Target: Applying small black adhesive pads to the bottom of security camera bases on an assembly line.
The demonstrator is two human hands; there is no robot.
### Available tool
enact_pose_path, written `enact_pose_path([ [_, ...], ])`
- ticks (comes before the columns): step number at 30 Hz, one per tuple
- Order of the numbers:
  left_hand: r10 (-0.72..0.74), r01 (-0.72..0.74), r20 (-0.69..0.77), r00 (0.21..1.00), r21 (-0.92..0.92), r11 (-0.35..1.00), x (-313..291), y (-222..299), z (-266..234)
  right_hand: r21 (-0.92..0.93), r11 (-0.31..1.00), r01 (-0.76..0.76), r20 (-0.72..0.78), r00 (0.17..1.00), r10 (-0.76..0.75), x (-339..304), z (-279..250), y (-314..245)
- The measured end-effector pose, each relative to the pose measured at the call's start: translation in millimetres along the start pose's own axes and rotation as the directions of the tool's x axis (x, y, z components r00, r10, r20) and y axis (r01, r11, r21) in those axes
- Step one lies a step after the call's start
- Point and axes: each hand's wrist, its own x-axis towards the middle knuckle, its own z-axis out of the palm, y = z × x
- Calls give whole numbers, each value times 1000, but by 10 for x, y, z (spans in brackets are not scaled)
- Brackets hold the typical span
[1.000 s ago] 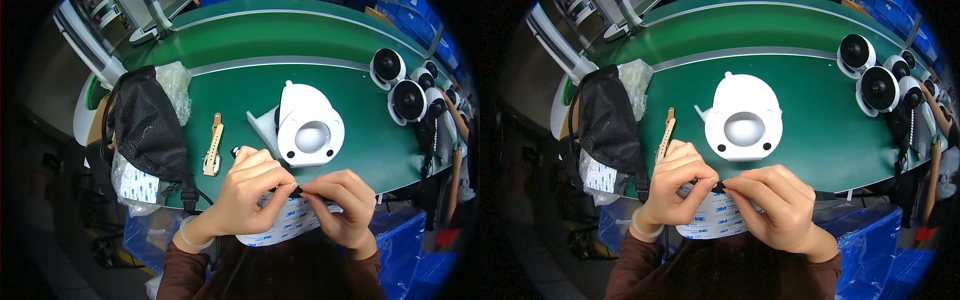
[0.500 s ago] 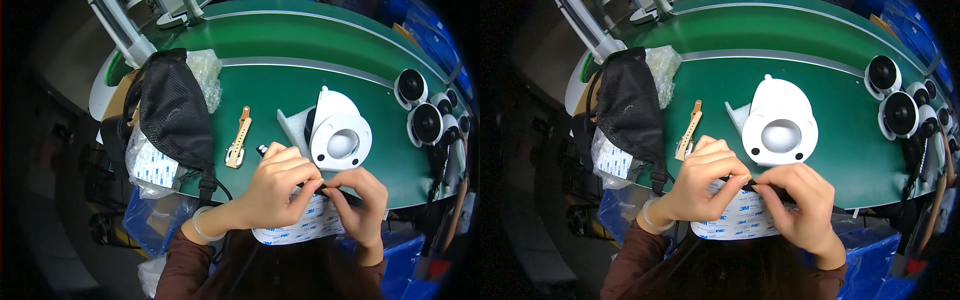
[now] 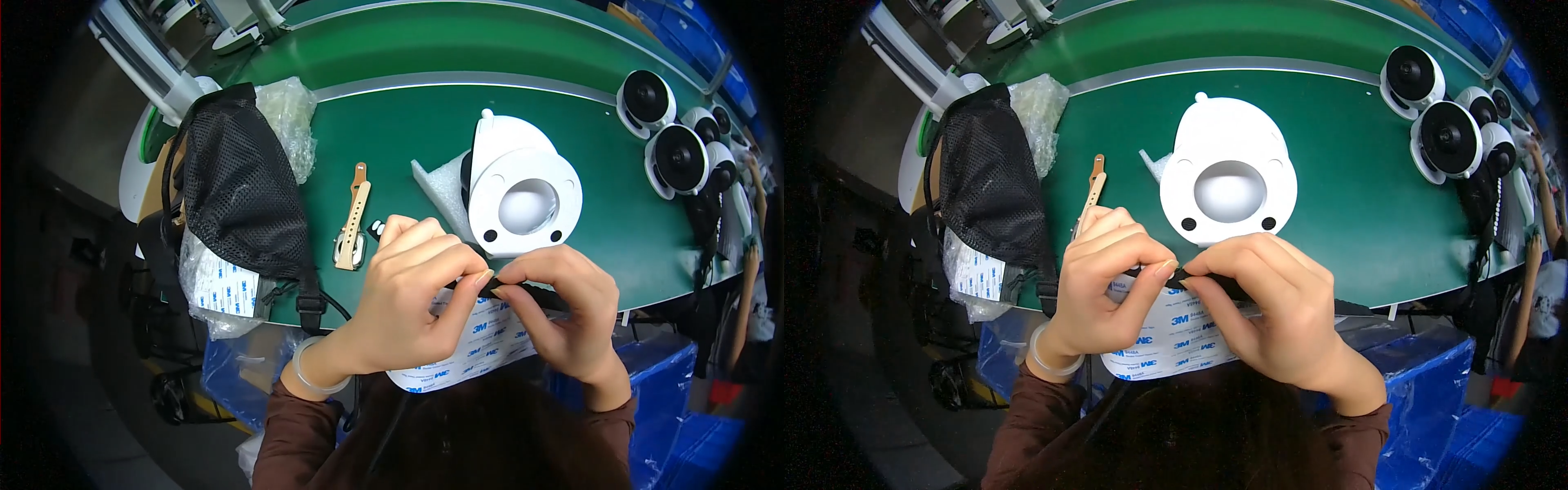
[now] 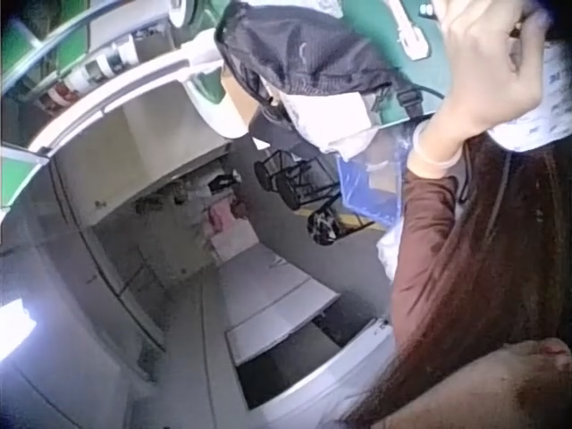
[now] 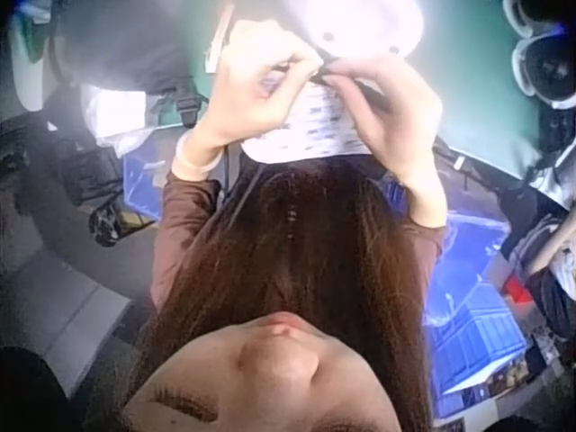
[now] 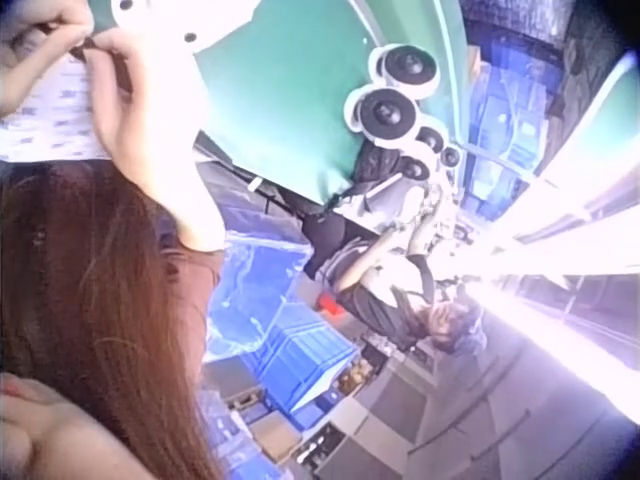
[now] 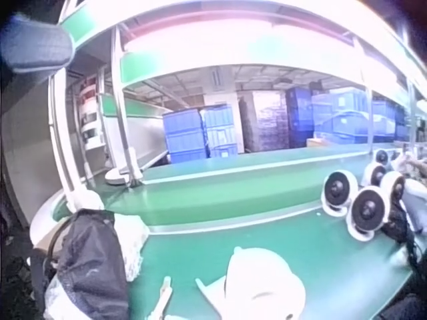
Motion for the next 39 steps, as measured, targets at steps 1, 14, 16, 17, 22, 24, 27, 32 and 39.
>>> enact_pose_path([
  [1, -1, 1, 0, 1000, -1, 1000, -1, 5, -3, 26, 999, -22, 29, 999, 21, 5, -18, 0],
  [14, -96, 96, -5, 995, 60, 994, -16, -14, -22, -8, 995, 102, 57, 993, -101, 83, -80, -65],
  [16, -157, 159, -67, 985, 34, 987, 14, -42, 46, -131, 983, 125, -99, 985, -139, 134, -185, -93],
  [17, -191, 192, -54, 980, 1, 981, 30, -53, 60, -254, 959, 124, -94, 984, -152, 197, -205, -27],
  [22, -157, 152, -77, 985, -66, 986, 58, -118, 126, -185, 982, -49, -165, 986, 18, 420, 42, 155],
  [24, -146, 143, -73, 987, -45, 989, 68, -100, 122, -175, 982, -75, -178, 983, 44, 428, 67, 138],
  [27, -133, 133, -37, 990, -9, 991, 80, -88, 95, -203, 975, -96, -210, 976, 52, 422, 83, 134],
  [32, -134, 134, -42, 990, -5, 991, 74, -88, 90, -230, 969, -87, -204, 978, 39, 436, 97, 111],
  [39, -144, 141, -66, 987, -43, 989, 79, -90, 106, -212, 975, -62, -196, 980, 20, 433, 108, 110],
])
